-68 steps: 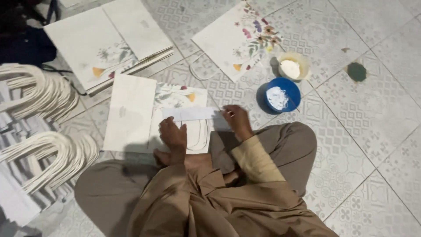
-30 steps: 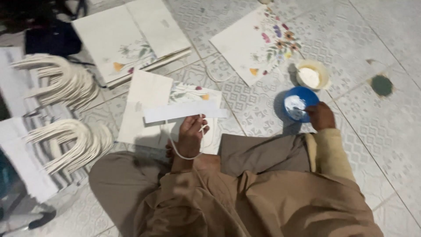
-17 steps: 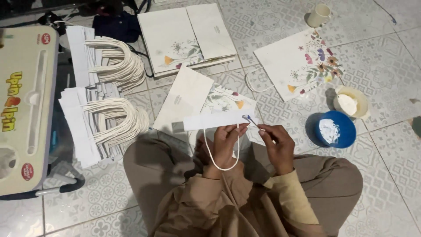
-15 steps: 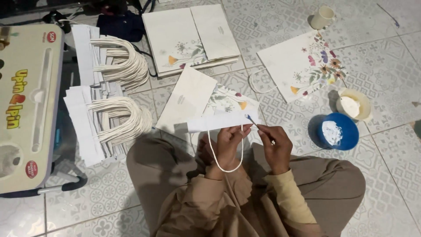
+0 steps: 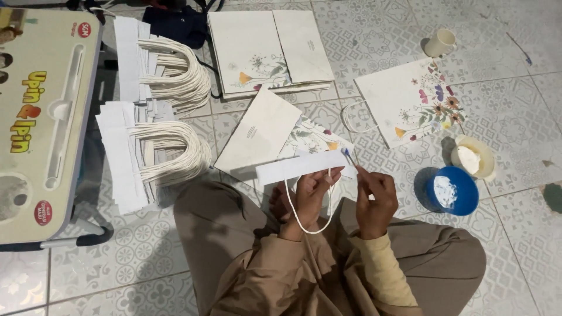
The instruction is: The person sits on the floor and assembles paper gift bags by applying glue to a white paper strip and attaching it to the inside of a floral-patterned bag to secure the handles. They repeat this process for multiple bags, stacking the finished items.
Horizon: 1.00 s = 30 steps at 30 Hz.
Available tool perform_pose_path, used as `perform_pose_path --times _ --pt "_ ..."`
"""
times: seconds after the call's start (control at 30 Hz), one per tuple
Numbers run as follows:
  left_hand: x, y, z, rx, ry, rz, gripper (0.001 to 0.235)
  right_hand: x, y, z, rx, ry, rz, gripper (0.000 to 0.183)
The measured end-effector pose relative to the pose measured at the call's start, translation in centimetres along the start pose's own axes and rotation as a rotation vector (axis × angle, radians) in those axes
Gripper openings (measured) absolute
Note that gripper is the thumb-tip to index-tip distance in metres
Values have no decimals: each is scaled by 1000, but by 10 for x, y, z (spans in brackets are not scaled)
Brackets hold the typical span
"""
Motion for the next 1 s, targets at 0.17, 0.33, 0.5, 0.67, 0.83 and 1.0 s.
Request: perform_pose_path --times 0.17,0.33,0.5,0.67,0.83,1.0 --pt "-3 -5 -7 76 -23 -7 20 -10 21 -20 45 79 41 29" --pt "-6 -19 -8 243 -59 14 20 9 61 -31 104 111 139 35" --pt "-3 -24 -9 22 -5 -49 23 0 8 -7 54 -9 74 37" --pt "-2 -16 -10 76 -5 -46 24 -10 23 -25 11 31 107 35" --pt "-4 -27 -9 269 -77 -29 21 2 60 -38 77 110 160 32" --pt "3 -10 3 -11 -9 -33 25 -4 13 -14 57 12 56 36"
Point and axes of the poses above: each hand's wrist, its own x-axis towards the middle knuckle, its own z-axis out of the back of the hand, y = z × x, the point moved 5 cm from there along x, towards the middle knuckle, and after that the axes turned 10 degrees about z, right-handed, at the moved point
